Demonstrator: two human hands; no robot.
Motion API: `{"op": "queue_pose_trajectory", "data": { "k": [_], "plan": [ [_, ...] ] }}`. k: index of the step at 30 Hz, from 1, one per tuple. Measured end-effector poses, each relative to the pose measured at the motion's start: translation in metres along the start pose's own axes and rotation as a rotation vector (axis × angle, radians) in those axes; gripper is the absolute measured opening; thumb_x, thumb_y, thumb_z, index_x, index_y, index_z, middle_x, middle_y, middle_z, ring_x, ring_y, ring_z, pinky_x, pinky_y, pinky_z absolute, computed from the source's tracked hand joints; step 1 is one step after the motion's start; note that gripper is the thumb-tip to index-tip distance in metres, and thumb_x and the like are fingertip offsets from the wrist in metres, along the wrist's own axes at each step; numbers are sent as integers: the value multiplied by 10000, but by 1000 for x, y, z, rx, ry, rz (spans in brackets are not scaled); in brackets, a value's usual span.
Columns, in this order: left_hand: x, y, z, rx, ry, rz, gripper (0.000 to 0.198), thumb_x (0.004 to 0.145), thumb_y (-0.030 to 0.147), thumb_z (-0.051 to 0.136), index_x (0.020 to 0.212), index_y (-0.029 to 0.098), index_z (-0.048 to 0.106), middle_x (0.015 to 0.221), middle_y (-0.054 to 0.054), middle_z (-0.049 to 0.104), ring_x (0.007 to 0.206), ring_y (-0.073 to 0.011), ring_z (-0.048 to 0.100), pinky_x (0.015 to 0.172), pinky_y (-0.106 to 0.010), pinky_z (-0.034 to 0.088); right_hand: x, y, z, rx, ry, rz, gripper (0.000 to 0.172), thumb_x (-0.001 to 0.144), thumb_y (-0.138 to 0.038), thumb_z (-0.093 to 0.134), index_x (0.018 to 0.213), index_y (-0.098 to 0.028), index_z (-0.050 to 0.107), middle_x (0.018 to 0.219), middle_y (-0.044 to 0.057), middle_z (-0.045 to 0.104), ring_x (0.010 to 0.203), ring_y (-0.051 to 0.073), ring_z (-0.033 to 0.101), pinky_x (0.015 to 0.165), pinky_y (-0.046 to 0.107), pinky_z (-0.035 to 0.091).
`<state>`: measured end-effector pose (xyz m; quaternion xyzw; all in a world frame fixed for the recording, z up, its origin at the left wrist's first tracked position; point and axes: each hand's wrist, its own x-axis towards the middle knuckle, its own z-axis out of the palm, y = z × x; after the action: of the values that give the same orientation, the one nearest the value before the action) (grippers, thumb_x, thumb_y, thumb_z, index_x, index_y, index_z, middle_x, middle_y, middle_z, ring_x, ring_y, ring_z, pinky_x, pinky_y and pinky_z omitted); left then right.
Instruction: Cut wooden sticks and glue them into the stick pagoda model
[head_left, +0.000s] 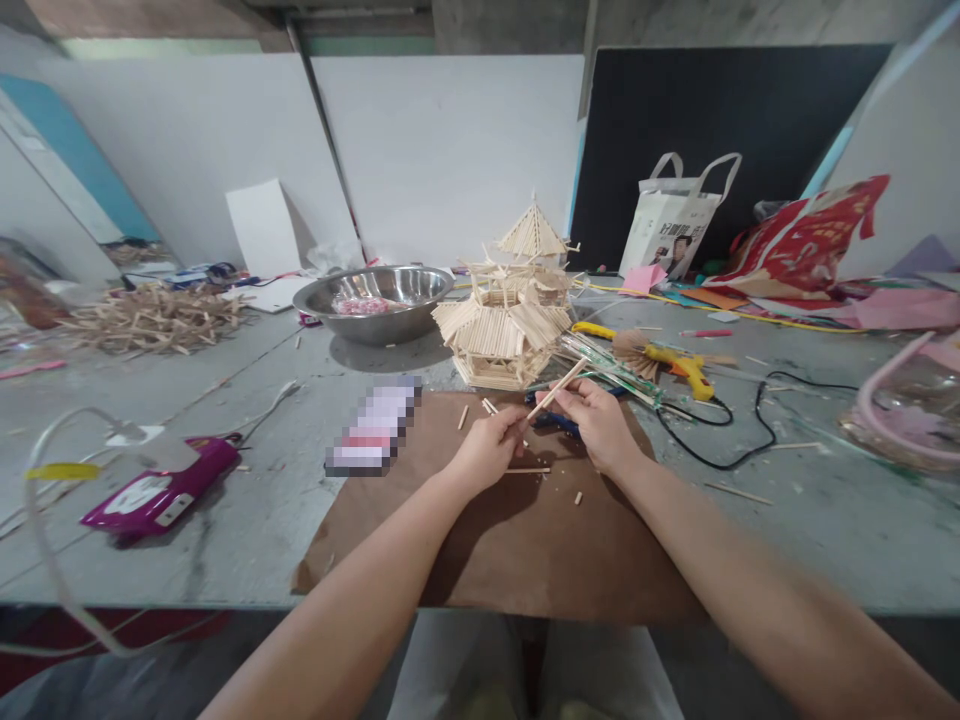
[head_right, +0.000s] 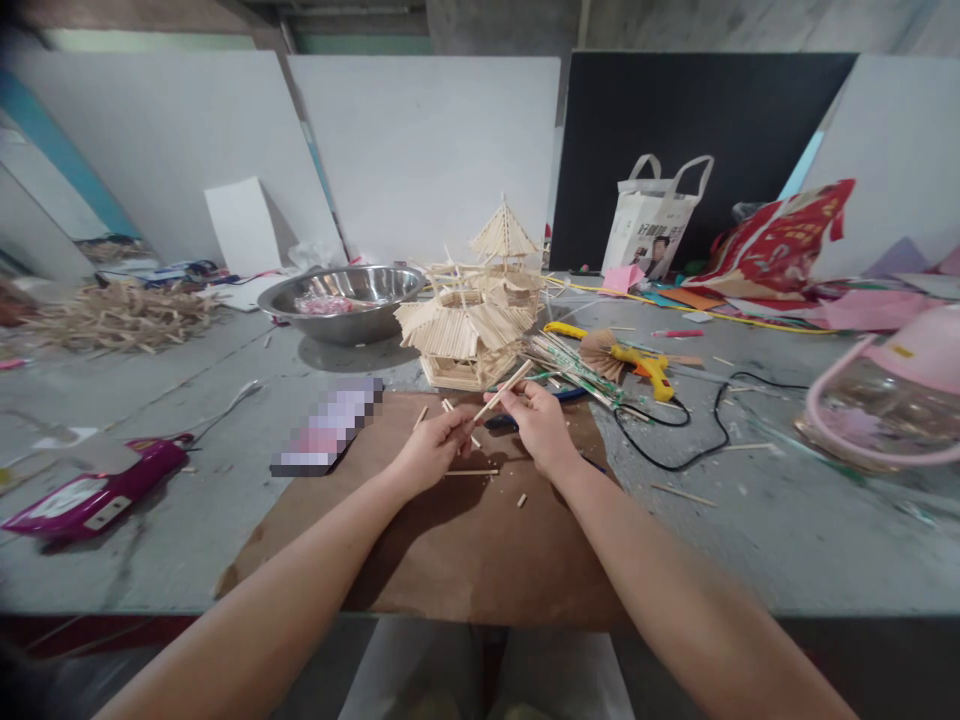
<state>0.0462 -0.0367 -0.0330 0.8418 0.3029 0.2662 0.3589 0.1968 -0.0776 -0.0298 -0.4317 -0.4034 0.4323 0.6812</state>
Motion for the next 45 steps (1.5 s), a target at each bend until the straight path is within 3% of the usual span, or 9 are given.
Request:
{"op": "queue_pose_trajectory", "data": {
  "k": [10,15,24,30,45],
  "plan": [
    [0,4,-2,55,2,0,296,803,363,361,864,160,568,572,16,517,523,-91,464,509,-190,357,-1,-6,1,-84,31,23,201,606,-326,634,704,-168,558,626,8,658,627,161,615,693,317,453],
    [2,8,1,53,68,-30,302,791,347,385,938,153,564,597,12,546,510,-91,462,499,-192,358,-3,-5,5,-99,27,15,177,615,-320,622,689,-169,565,632,3,660,650,149,613,693,293,448],
    [1,15,1,219,154,20,254,792,296,399,797,165,616,653,-9,599,580,-97,510,539,-180,344,-5,4,8,-52,4,48,177,630,-326,615,709,-177,562,628,0,659,618,149,611,653,298,465],
    [-1,17,0,352,168,44,291,801,277,377,685,144,609,543,-8,534,501,-85,453,489,-181,285,-4,9,8,-17,3,55,177,637,-319,619,713,-173,553,640,-1,658,639,148,615,650,288,464],
    [-2,21,0,388,175,60,285,806,258,362,667,154,588,520,-1,503,481,-82,420,487,-190,269,-5,10,9,-32,14,57,186,632,-333,614,706,-178,543,647,5,659,638,154,611,628,291,468]
  ]
}}
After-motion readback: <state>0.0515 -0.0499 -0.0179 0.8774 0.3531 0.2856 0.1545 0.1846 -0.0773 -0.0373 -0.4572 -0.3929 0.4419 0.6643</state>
